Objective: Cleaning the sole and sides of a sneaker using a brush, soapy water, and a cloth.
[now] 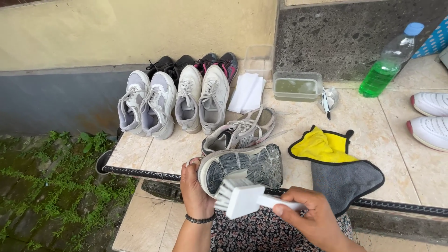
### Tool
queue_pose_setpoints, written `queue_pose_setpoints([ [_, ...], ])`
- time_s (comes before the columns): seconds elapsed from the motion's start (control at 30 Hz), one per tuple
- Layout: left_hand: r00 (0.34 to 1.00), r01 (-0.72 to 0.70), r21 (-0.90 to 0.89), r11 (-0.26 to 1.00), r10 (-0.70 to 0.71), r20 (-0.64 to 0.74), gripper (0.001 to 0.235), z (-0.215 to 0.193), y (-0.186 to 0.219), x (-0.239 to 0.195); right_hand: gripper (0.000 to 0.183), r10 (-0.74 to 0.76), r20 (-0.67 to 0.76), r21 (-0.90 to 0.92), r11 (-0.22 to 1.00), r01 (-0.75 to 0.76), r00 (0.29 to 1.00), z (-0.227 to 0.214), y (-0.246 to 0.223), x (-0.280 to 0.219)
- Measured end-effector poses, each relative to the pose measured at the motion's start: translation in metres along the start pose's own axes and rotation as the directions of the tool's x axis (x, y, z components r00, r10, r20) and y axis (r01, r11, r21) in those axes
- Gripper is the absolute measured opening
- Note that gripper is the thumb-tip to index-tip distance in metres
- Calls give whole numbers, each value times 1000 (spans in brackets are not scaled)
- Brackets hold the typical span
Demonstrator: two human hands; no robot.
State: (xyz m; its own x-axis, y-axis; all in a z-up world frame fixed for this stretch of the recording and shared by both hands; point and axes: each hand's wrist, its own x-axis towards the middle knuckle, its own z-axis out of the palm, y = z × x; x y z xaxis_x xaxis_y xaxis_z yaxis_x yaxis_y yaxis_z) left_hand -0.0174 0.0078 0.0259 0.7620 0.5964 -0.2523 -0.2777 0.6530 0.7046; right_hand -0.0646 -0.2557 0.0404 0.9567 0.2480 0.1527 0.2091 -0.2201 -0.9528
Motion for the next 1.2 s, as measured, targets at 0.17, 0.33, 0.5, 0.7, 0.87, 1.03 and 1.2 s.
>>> queue_pose_setpoints([
  [0.17, 1000, 18, -60, 998, -17, 13, 5, -13, -3, 8, 19, 238, -32, -35, 970, -239, 971, -18, 57, 14],
  [0.33, 998, 10, -94, 996, -16, -66, 7, -29, -8, 21, 29, 431, -202, -33, 895, -446, 880, -34, 89, 10],
  [0.5, 995, 26, -63, 998, -32, -98, 8, -23, -6, 11, 19, 243, -111, 92, 968, -233, 964, 6, 49, 3],
  [0.7, 991, 101, -140, 985, -112, -70, 11, -45, -8, 25, 27, 536, -110, 114, 843, -526, 837, -25, 101, -3],
  [0.87, 991, 79, -153, 985, -95, -98, 10, -44, -11, 28, 28, 438, -213, 149, 898, -414, 874, -18, 94, -3],
  [1.03, 995, 7, -93, 996, -16, -95, 5, -37, -7, 17, 21, 398, -101, 113, 915, -387, 912, -2, 84, 1],
  [1.2, 993, 109, -179, 978, -113, -17, 13, -49, -9, 27, 31, 594, -256, 93, 800, -592, 763, -42, 116, -1],
])
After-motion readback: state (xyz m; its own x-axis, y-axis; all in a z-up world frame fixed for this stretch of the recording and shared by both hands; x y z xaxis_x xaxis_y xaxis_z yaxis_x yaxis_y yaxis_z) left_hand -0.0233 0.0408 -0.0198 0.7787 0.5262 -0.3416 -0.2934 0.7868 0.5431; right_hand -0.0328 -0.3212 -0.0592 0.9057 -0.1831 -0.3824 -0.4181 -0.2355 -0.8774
